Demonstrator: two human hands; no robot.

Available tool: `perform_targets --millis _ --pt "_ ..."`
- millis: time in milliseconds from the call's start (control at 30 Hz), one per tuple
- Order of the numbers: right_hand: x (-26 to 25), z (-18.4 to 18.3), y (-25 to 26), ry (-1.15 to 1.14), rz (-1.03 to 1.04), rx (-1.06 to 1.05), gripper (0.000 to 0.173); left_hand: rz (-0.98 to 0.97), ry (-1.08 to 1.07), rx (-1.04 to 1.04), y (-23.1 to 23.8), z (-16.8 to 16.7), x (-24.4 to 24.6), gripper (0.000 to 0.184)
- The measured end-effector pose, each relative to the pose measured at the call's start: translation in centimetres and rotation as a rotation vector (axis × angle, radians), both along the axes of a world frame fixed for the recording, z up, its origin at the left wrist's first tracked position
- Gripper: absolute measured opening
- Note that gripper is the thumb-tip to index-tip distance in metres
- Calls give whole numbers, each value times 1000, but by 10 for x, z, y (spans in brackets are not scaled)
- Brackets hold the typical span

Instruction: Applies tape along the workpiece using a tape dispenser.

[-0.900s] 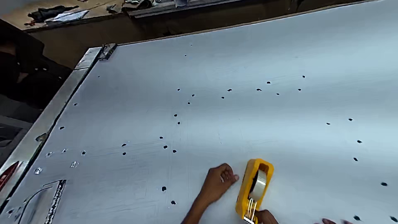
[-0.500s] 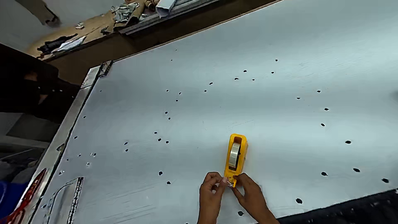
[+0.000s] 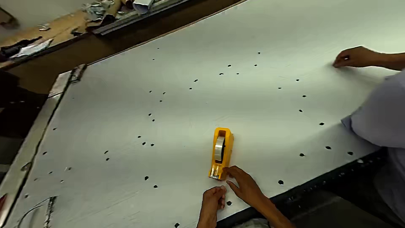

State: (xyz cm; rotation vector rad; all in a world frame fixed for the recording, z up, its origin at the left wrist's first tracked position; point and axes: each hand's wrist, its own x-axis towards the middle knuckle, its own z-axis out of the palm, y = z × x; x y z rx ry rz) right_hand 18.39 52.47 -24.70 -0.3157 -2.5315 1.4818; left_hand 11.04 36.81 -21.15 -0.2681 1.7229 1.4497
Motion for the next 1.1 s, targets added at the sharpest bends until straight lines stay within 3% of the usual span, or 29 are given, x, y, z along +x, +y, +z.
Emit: perform_targets --millis 167,367,433,533,600,700,800,933,1033,1100 --pt "72 -15 47 -15 -406 264 32 -392 262 156 27 5 45 12" --pt "172 -43 88 -229 -544 375 66 -877 562 151 123 -12 60 24" --pt "186 -41 87 -246 -539 367 66 -1003 615 36 151 -10 62 27" --pt "188 -36 84 -272 -537 305 62 -1243 615 -294 179 -4 62 39" --pt "186 -36 83 -278 -545 276 60 -1300 617 -457 184 -1 63 48" --pt "185 -35 82 -286 -545 275 59 -1255 661 -576 172 2 59 55" --pt "183 -34 83 -271 -555 302 58 -1131 755 -444 130 2 46 42" --pt "168 -27 74 -98 -668 348 49 -644 1081 -63 52 15 20 27" --pt "127 -9 51 14 -642 264 52 -310 1190 -122 20 39 -14 24" --pt "91 1 31 33 -511 174 51 -268 1106 -245 10 43 -36 33"
